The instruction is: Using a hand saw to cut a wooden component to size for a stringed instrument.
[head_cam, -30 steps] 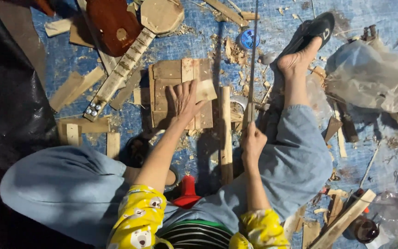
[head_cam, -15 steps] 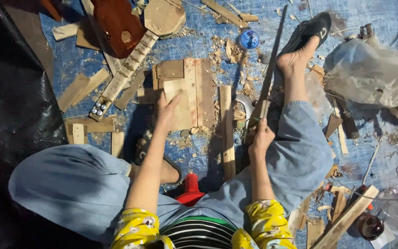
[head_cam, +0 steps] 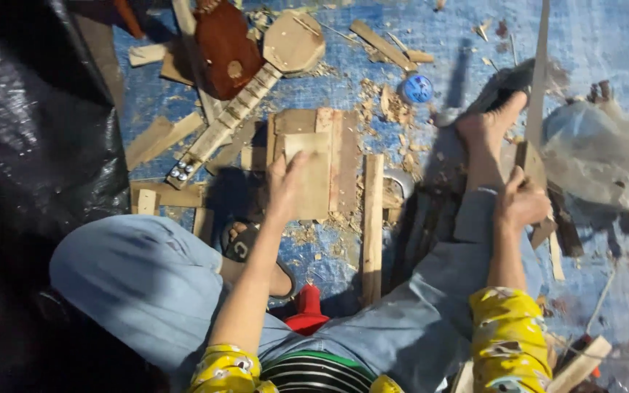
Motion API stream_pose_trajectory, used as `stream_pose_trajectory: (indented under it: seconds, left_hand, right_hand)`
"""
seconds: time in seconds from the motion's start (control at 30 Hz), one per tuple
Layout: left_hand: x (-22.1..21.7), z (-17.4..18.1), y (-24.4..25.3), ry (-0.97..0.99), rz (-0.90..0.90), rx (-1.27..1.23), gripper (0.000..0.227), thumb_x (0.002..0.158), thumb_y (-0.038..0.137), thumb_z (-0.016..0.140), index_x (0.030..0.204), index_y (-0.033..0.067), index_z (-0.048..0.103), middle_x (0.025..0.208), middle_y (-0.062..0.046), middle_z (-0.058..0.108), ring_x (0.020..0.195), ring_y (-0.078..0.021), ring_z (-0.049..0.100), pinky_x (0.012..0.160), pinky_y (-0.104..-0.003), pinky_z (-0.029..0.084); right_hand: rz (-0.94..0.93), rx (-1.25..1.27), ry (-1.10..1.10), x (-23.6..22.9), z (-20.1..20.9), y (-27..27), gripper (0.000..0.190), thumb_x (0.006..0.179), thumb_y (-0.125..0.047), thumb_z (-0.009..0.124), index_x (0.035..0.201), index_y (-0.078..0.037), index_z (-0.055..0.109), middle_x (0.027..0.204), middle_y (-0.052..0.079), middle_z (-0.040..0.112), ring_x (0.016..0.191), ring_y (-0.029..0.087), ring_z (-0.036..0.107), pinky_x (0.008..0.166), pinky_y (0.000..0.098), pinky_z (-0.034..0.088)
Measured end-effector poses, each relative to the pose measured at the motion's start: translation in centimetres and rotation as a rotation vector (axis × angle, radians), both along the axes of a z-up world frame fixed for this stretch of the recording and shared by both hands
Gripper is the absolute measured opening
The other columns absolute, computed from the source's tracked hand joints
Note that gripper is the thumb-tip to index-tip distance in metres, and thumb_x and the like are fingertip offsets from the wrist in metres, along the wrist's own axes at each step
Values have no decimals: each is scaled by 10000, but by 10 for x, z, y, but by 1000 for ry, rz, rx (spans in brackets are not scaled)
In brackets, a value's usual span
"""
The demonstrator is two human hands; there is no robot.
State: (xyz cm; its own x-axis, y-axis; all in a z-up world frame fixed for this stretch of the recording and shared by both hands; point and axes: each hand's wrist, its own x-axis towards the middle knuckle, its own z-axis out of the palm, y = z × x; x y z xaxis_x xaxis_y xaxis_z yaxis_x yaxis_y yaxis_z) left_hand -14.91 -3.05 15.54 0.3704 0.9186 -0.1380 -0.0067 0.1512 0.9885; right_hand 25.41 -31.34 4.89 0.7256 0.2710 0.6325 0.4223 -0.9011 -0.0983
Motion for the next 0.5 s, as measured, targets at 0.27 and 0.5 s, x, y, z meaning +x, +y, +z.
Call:
stream_pose_trajectory:
  seconds: [0.27, 0.5]
  left_hand:
    - [-13, 3, 0, 129, -69, 274, 278, 975, 278, 604, 1049, 19, 673, 694, 13, 560, 600, -103, 450, 539, -279, 375]
    - [-22, -16, 8, 105, -59, 257, 312, 931, 293, 692, 761, 50, 594, 644, 43, 447, 569, -84, 367, 498, -264, 307]
  right_hand:
    - [-220, -23, 149, 37, -56, -15, 597, 1014, -545, 744, 773, 0, 784, 638, 224, 701, 494, 420, 653, 538, 484, 540]
    - [-198, 14, 279, 50, -62, -25, 423, 933, -413, 747, 865, 1, 803, 785, 230, 746, 656, 460, 677, 610, 519, 555]
